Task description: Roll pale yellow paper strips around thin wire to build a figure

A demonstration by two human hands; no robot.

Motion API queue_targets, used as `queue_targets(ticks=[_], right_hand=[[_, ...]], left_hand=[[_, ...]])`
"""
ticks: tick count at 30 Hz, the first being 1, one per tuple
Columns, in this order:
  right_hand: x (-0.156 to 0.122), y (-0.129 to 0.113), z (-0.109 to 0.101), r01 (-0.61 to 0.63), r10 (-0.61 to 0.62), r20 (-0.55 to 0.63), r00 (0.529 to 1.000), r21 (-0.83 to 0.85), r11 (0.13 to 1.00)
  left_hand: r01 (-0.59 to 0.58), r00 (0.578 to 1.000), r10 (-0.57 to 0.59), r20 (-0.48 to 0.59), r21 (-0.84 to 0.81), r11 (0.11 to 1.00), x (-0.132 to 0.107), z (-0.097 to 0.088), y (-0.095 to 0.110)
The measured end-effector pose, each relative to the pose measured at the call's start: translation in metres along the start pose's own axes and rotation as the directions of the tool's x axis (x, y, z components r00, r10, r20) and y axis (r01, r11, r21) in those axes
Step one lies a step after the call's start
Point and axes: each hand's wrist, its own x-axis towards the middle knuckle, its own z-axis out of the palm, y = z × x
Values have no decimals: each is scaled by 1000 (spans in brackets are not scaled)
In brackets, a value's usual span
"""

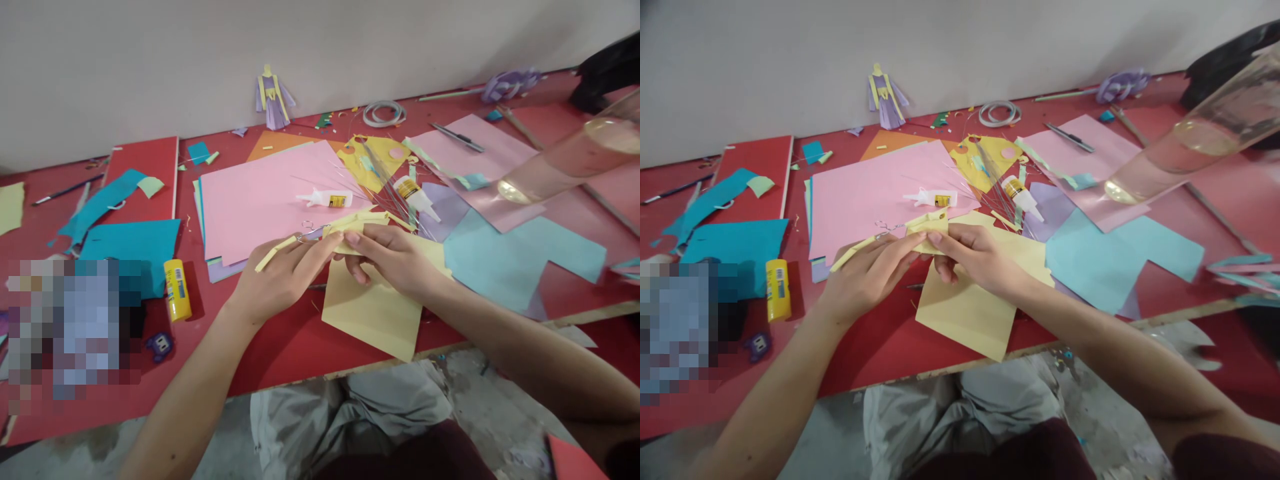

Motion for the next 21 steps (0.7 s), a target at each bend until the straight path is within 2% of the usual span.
queue_targets(ticks=[8, 15, 21], right_hand=[[-2, -4, 4, 18, -22, -58, 998, -75, 997], [-3, -12, 4, 57, -82, -76, 994, -289, 955], [-3, -11, 2, 42, -72, -79, 994, -323, 945]], left_hand=[[-8, 999, 8, -31, 1, 1000, 1, 1, 0], [-22, 1000, 22, 0, 1, 1000, 2, 0, -1], [-28, 999, 27, 18, 7, 1000, 2, 0, -1]])
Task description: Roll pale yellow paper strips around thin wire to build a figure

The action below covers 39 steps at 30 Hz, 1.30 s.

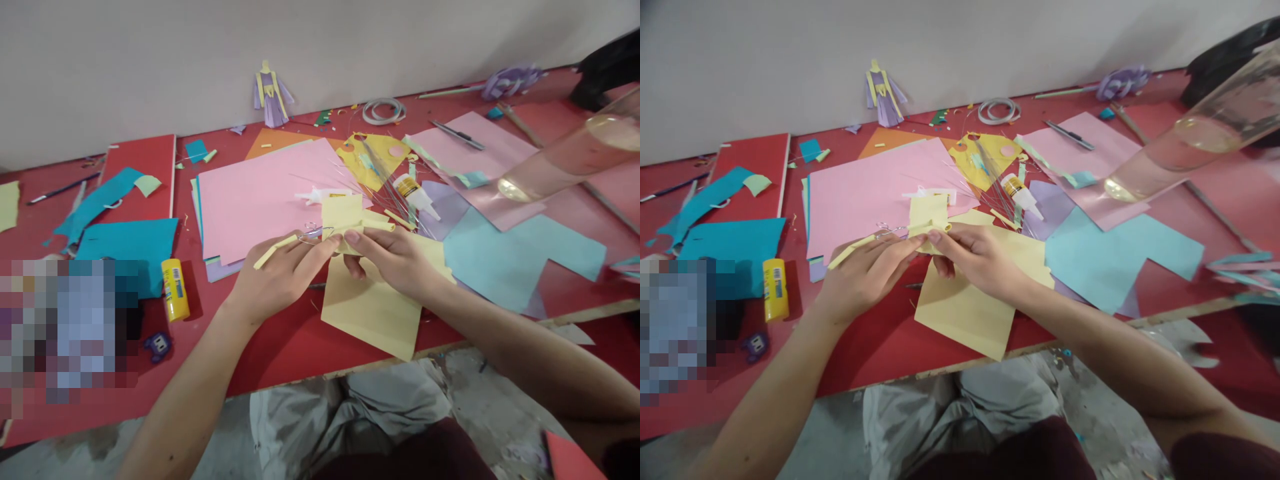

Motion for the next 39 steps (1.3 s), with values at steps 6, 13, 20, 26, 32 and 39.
queue_targets(ticks=[6, 13, 20, 26, 32, 39], right_hand=[[0, -2, 0, 12, -12, -10, 1000, -18, 1000], [0, 4, 1, 64, -67, -31, 997, -92, 994], [0, 12, 1, 119, -118, 9, 993, -105, 987], [2, 13, 1, 112, -109, 35, 993, -94, 989], [1, 12, 1, 67, -61, 57, 996, -93, 993], [1, 11, 1, 51, -45, 58, 997, -101, 994]], left_hand=[[12, 1000, -12, 16, -3, 1000, -2, 0, 0], [13, 999, -12, 35, -14, 1000, -2, 0, 0], [-1, 998, -1, 62, 29, 1000, -4, 2, -1], [10, 997, -12, 72, 39, 999, -4, 2, -1], [24, 992, -32, 119, 71, 997, -3, 0, 0], [25, 987, -39, 157, 95, 995, -4, 0, 0]])
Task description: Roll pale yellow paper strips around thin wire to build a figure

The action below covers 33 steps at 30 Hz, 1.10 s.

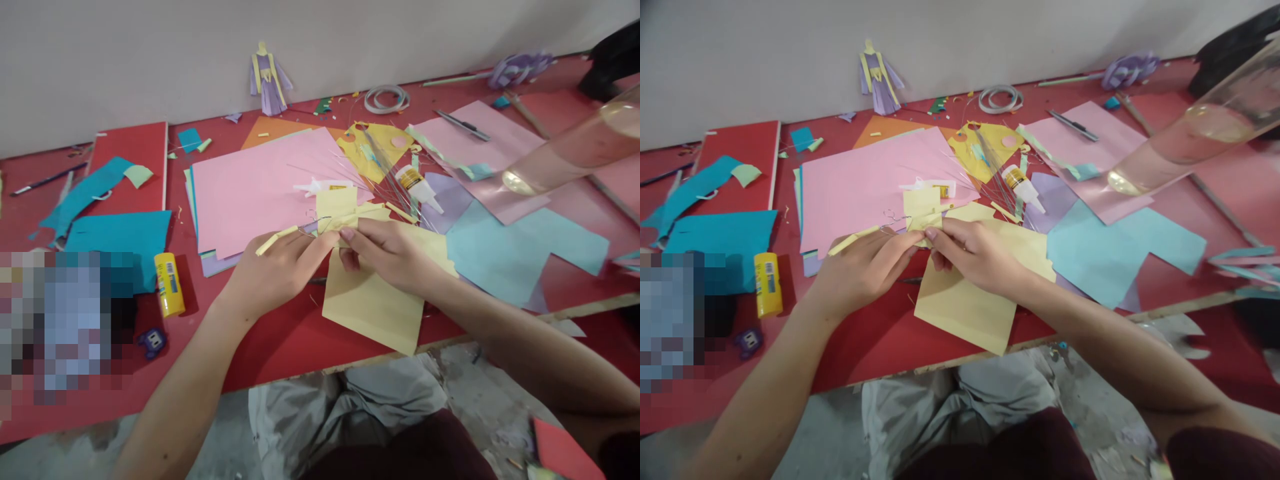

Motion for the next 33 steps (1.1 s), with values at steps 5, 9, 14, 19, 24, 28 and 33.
queue_targets(ticks=[5, 9, 14, 19, 24, 28, 33], right_hand=[[1, -1, -1, 5, -5, 8, 1000, -17, 1000], [1, -1, 0, 12, -12, 3, 1000, -42, 999], [0, 1, 0, 15, -15, 2, 1000, -137, 990], [0, 4, 1, 31, -28, 14, 1000, -275, 961], [-1, 4, 1, 52, -45, 32, 999, -327, 943], [-1, 3, 0, 66, -59, 32, 998, -323, 944], [-1, 2, 0, 64, -61, 18, 998, -277, 959]], left_hand=[[32, 996, -31, 83, -16, 999, -1, 1, 0], [29, 996, -27, 90, -20, 999, -1, 1, 0], [31, 990, -28, 137, -22, 999, -2, 0, 0], [41, 972, -34, 232, -27, 999, -2, -1, 0], [34, 967, -24, 254, -35, 999, 0, -3, 1], [20, 973, -12, 230, -33, 999, 1, -4, 1], [1, 983, 2, 182, -16, 1000, 2, -5, 1]])
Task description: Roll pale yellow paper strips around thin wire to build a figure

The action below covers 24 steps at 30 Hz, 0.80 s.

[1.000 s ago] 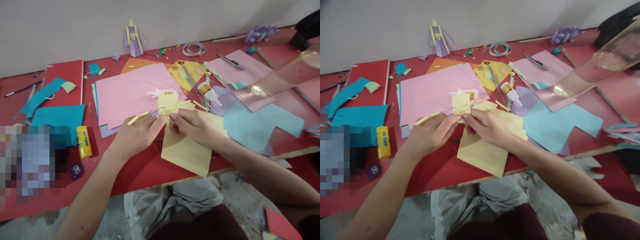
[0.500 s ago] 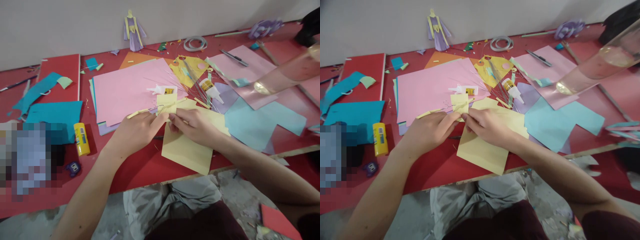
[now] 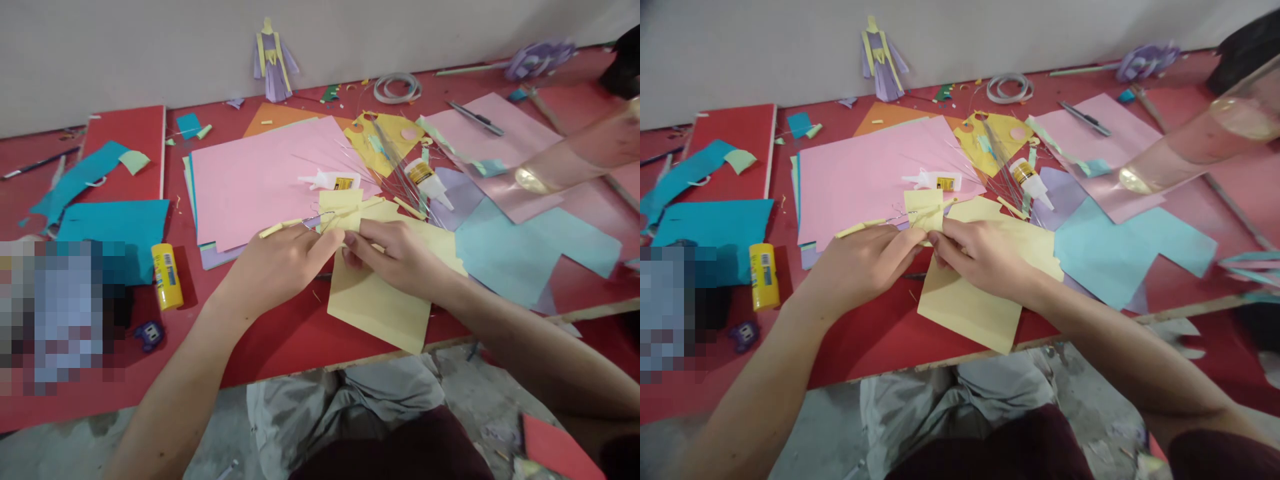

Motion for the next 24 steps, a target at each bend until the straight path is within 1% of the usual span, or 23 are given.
queue_targets(ticks=[3, 5, 18, 24], right_hand=[[0, -1, -1, -8, 8, -11, 1000, 34, 999], [0, -2, -1, -4, 5, -19, 1000, 59, 998], [0, -3, -1, -7, 14, -27, 1000, 243, 970], [0, -3, -2, -7, 12, -17, 1000, 260, 966]], left_hand=[[-7, 998, 8, -58, 12, 1000, 0, 1, -1], [-11, 997, 11, -76, 7, 1000, 0, 1, -1], [47, 992, -51, -112, -39, 998, -2, 3, 2], [50, 988, -51, -147, -9, 999, -2, 2, 1]])
